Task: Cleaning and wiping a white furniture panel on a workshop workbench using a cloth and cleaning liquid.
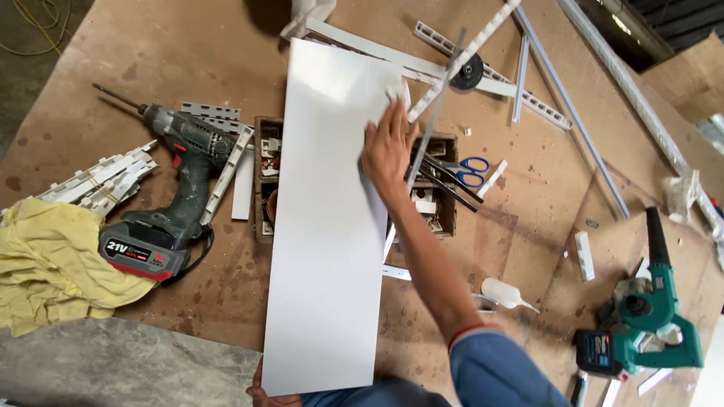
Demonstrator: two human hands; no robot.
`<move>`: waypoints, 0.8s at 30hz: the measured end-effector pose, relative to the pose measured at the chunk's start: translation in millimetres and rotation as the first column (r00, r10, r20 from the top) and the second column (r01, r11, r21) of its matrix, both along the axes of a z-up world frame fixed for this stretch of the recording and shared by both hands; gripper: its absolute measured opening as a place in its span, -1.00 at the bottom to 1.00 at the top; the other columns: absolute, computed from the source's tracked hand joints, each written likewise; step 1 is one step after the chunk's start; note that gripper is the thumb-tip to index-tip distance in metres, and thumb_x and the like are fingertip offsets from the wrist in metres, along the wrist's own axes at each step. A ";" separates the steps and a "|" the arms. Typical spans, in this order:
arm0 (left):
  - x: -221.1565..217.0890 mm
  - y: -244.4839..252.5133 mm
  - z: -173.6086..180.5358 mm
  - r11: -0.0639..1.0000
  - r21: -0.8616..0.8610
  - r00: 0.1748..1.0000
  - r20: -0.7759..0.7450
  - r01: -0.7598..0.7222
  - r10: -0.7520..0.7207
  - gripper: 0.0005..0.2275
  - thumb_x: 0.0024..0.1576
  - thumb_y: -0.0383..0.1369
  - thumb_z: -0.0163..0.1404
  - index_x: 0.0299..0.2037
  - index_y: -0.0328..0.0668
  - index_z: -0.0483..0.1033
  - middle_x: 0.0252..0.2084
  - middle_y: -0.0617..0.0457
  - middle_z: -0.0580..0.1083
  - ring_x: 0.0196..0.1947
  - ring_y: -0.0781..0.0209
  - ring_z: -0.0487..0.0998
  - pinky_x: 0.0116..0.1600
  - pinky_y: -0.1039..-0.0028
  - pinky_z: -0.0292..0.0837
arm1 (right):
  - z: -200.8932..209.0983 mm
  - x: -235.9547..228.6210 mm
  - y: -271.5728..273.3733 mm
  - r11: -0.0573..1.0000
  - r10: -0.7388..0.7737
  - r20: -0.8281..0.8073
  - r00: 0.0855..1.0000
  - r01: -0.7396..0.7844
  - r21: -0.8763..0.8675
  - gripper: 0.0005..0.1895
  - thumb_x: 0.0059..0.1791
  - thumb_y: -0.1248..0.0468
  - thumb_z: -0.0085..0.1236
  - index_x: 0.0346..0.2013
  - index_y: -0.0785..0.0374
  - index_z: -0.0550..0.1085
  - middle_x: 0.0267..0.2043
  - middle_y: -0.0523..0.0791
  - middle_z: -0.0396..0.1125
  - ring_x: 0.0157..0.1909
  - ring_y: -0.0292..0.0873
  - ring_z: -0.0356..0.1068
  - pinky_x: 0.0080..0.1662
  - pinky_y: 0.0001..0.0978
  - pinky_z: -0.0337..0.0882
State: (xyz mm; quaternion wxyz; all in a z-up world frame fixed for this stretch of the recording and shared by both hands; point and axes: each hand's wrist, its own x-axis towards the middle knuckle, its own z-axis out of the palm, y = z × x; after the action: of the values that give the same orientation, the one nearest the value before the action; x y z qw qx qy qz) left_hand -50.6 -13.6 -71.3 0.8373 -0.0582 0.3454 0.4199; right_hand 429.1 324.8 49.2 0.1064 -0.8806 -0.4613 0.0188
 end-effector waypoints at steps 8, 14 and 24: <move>25.6 10.5 45.4 0.998 0.030 0.959 -0.278 -0.053 0.059 -0.04 0.13 0.20 -0.05 0.43 -0.66 -0.04 0.34 -0.48 0.26 0.28 -0.25 0.37 0.23 0.07 0.46 | 62.2 1.8 14.8 0.986 -0.031 -0.231 0.972 -0.008 -0.168 -0.47 0.19 0.15 -0.39 0.46 0.18 -0.03 0.38 -0.01 0.02 0.13 -0.02 0.21 0.07 -0.24 0.27; 25.9 15.2 39.0 0.996 0.011 0.948 -0.306 -0.088 0.087 -0.05 0.14 0.20 -0.06 0.42 -0.66 -0.02 0.36 -0.49 0.21 0.31 -0.28 0.32 0.26 -0.08 0.33 | 22.8 -27.3 -40.3 0.748 0.460 0.181 0.869 -0.490 0.449 -0.67 0.04 0.31 0.12 0.09 0.30 0.50 0.09 0.12 0.45 0.05 0.16 0.50 0.12 -0.10 0.54; 50.0 56.9 123.2 0.996 -0.042 0.897 -0.439 -0.073 0.047 -0.16 0.25 0.11 -0.14 0.44 -0.65 0.02 0.33 -0.42 0.28 0.30 -0.16 0.35 0.30 0.10 0.31 | -31.8 102.7 96.1 0.834 0.175 0.152 0.973 -0.228 0.503 -0.86 -0.02 0.27 0.32 -0.32 0.27 0.52 -0.41 -0.07 0.38 -0.35 -0.09 0.26 -0.31 -0.21 0.34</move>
State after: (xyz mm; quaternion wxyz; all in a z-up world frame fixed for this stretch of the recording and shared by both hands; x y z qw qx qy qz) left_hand -0.6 43.2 51.8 0.7231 0.0029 0.5345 0.4376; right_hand 531.8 420.9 17.4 0.3131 -0.7658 -0.5443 -0.1385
